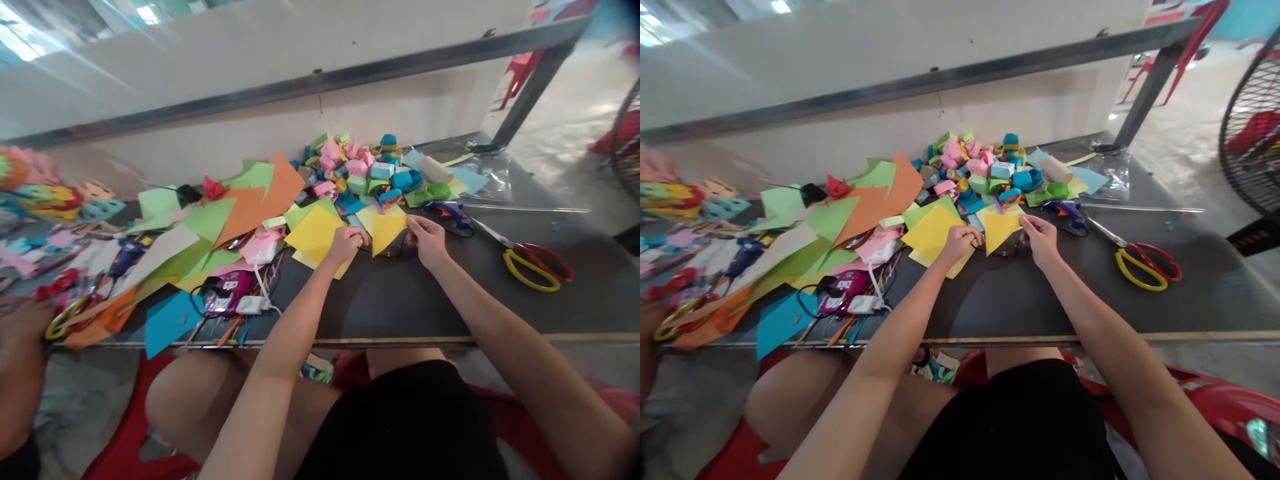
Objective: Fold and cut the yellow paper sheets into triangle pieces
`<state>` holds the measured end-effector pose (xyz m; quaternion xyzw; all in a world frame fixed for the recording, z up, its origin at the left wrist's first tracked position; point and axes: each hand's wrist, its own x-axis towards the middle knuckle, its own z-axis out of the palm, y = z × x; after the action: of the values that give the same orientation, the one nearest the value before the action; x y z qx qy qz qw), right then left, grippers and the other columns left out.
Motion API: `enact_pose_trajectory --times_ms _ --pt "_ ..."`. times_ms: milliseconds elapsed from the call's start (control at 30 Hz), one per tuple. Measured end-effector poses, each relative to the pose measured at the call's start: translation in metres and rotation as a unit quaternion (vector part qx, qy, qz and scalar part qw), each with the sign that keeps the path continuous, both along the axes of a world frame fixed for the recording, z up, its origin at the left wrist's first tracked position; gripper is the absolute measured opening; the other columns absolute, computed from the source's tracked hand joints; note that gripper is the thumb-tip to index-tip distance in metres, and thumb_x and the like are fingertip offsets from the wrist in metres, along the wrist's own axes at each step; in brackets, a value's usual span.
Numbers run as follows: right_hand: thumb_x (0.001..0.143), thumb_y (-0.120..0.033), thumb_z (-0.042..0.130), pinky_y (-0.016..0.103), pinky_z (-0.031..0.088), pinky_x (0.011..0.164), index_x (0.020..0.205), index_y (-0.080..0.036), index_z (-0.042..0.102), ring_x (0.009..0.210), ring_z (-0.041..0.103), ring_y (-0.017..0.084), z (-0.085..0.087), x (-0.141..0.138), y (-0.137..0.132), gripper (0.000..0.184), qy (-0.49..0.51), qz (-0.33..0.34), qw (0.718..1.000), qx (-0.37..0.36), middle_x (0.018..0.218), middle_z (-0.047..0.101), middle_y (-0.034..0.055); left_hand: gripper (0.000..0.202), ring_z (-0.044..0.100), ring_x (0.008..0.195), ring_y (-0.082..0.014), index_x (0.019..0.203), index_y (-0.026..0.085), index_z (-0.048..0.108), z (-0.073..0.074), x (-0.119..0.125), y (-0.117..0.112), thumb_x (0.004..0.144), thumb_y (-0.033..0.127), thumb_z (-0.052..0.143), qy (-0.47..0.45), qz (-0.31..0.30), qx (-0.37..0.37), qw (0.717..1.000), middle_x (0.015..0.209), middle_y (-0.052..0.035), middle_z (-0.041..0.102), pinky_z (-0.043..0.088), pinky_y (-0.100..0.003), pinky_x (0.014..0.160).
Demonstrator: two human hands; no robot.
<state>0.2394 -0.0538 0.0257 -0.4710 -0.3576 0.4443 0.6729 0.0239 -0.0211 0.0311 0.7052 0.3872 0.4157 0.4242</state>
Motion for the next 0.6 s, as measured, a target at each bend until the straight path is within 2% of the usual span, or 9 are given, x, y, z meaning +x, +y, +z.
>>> enact_pose_trajectory --times_ms 233,333,467,600 --pt "0.061 -0.049 0.088 0.020 0.038 0.041 0.083 -0.019 0.078 0.043 0.049 0.006 -0.003 0.000 0.000 0.038 -0.015 0.011 1.000 -0.002 0.053 0.059 -0.0051 0.022 0.069 0.079 -0.0171 0.058 0.019 0.069 -0.001 0.002 -0.002 0.069 0.012 0.050 -0.021 0.058 0.001 0.998 0.072 -0.0034 0.074 0.051 -0.027 0.079" --pt "0.063 -0.051 0.087 0.021 0.038 0.041 0.085 -0.019 0.079 0.043 0.049 0.007 -0.006 0.001 0.002 0.040 -0.032 0.008 0.999 0.002 0.053 0.059 -0.0044 0.019 0.067 0.076 -0.0158 0.069 0.018 0.071 -0.006 0.002 0.000 0.075 0.015 0.053 -0.024 0.068 -0.003 0.997 0.074 -0.0034 0.073 0.050 -0.026 0.073" --pt "0.060 -0.053 0.089 0.021 0.037 0.039 0.085 -0.019 0.079 0.042 0.048 0.007 -0.009 0.002 0.004 0.044 -0.027 0.007 1.000 0.014 0.053 0.060 -0.0042 0.018 0.064 0.069 -0.0131 0.083 0.017 0.071 -0.011 0.003 0.001 0.085 0.031 0.061 -0.064 0.056 -0.011 0.996 0.084 -0.0057 0.075 0.047 -0.024 0.064" --pt "0.061 -0.052 0.089 0.021 0.038 0.040 0.085 -0.019 0.079 0.043 0.049 0.007 -0.010 0.003 0.005 0.042 -0.031 0.010 0.999 0.016 0.055 0.061 -0.0037 0.034 0.066 0.074 -0.0140 0.097 0.019 0.070 -0.010 0.007 0.000 0.083 0.050 0.071 -0.091 0.058 -0.042 0.993 0.089 -0.0070 0.075 0.049 -0.025 0.066"
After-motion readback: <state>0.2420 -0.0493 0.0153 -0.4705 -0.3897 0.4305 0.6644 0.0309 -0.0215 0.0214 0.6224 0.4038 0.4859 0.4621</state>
